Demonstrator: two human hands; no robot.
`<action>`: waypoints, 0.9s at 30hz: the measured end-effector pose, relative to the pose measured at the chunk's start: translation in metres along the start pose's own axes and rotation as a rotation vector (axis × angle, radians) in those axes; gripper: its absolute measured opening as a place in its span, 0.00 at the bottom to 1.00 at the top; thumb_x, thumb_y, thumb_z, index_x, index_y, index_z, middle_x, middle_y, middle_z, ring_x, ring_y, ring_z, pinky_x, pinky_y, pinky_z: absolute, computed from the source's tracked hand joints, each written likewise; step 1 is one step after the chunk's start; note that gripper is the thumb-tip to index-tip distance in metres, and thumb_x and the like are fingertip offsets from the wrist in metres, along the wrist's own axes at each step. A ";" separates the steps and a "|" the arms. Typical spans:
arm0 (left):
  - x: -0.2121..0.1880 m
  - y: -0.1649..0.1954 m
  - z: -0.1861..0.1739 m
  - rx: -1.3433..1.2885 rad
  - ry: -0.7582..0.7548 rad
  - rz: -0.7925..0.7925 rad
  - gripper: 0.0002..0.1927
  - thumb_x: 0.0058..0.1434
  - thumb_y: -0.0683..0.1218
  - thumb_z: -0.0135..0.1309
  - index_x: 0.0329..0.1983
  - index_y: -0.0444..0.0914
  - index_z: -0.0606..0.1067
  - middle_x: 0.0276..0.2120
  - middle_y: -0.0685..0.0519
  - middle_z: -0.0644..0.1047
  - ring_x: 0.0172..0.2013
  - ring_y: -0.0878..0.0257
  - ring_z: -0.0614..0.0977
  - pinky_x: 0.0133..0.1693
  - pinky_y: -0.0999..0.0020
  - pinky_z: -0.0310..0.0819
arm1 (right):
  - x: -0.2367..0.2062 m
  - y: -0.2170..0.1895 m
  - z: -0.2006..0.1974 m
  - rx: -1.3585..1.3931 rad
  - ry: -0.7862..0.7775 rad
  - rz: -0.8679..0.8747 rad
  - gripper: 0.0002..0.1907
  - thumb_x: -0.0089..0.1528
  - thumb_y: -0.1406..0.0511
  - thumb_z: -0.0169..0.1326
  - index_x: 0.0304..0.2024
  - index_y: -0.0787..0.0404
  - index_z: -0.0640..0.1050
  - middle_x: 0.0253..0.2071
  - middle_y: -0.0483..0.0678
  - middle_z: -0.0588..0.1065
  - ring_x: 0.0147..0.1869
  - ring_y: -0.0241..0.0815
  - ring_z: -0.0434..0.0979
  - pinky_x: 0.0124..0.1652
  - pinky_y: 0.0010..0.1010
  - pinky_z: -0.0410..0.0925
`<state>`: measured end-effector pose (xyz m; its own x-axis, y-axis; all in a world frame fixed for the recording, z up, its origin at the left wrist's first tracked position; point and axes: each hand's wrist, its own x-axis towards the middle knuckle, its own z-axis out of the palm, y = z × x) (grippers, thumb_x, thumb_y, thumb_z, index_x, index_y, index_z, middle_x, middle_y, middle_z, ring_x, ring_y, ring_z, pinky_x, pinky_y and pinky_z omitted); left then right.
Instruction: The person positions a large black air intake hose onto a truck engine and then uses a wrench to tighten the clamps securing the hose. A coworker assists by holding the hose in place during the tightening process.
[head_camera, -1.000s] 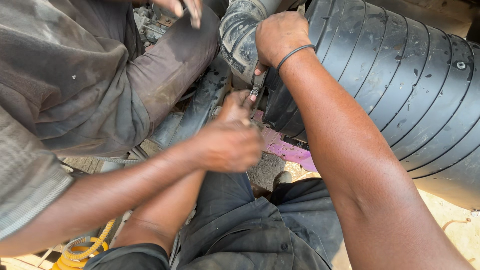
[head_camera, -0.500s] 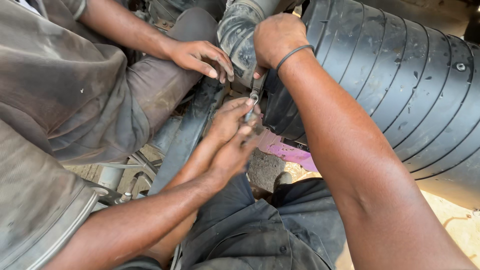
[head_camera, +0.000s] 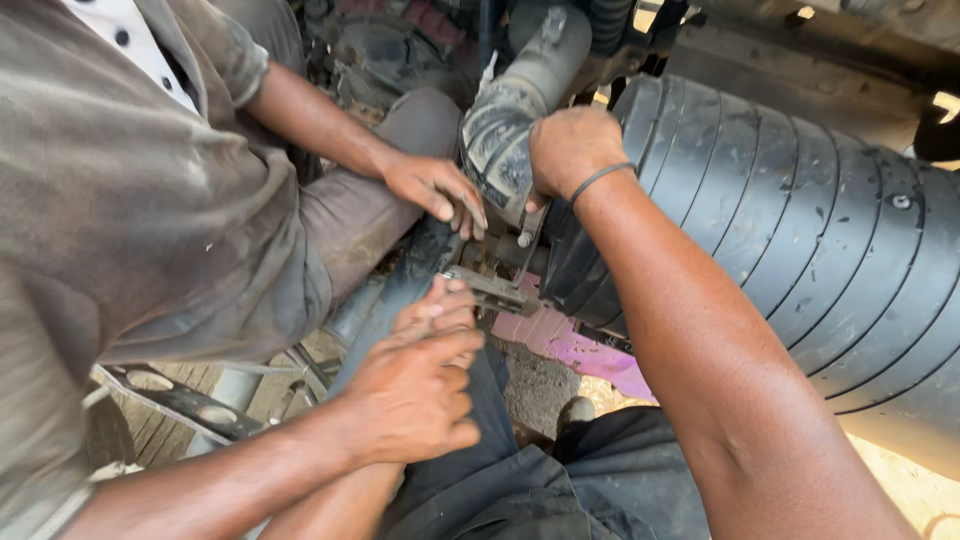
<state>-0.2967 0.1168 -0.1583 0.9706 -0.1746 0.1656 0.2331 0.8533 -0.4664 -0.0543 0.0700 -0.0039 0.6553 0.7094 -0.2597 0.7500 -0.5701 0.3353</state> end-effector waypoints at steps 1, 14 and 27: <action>-0.005 0.004 0.015 -0.035 -0.046 -0.002 0.12 0.76 0.50 0.42 0.40 0.36 0.66 0.25 0.55 0.63 0.25 0.65 0.63 0.28 0.68 0.62 | -0.001 0.000 0.000 0.020 -0.005 0.017 0.36 0.43 0.44 0.74 0.43 0.61 0.85 0.45 0.52 0.82 0.50 0.51 0.83 0.46 0.40 0.75; -0.082 0.037 0.098 -0.028 0.227 -0.174 0.14 0.66 0.38 0.43 0.52 0.23 0.68 0.31 0.52 0.64 0.33 0.64 0.68 0.38 0.74 0.67 | 0.011 0.004 0.015 0.080 0.029 -0.001 0.34 0.42 0.45 0.76 0.40 0.62 0.84 0.44 0.53 0.82 0.49 0.52 0.83 0.47 0.39 0.75; 0.024 0.223 0.097 1.364 -0.437 -0.619 0.08 0.66 0.42 0.53 0.45 0.34 0.74 0.33 0.48 0.79 0.30 0.60 0.78 0.37 0.71 0.72 | 0.004 0.002 0.002 0.159 0.002 0.056 0.32 0.41 0.51 0.77 0.39 0.65 0.84 0.43 0.55 0.81 0.49 0.53 0.84 0.47 0.40 0.75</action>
<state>-0.2270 0.3506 -0.1744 0.5987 -0.7103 0.3702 0.1111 0.5313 0.8398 -0.0496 0.0708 -0.0063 0.6966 0.6751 -0.2427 0.7170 -0.6672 0.2019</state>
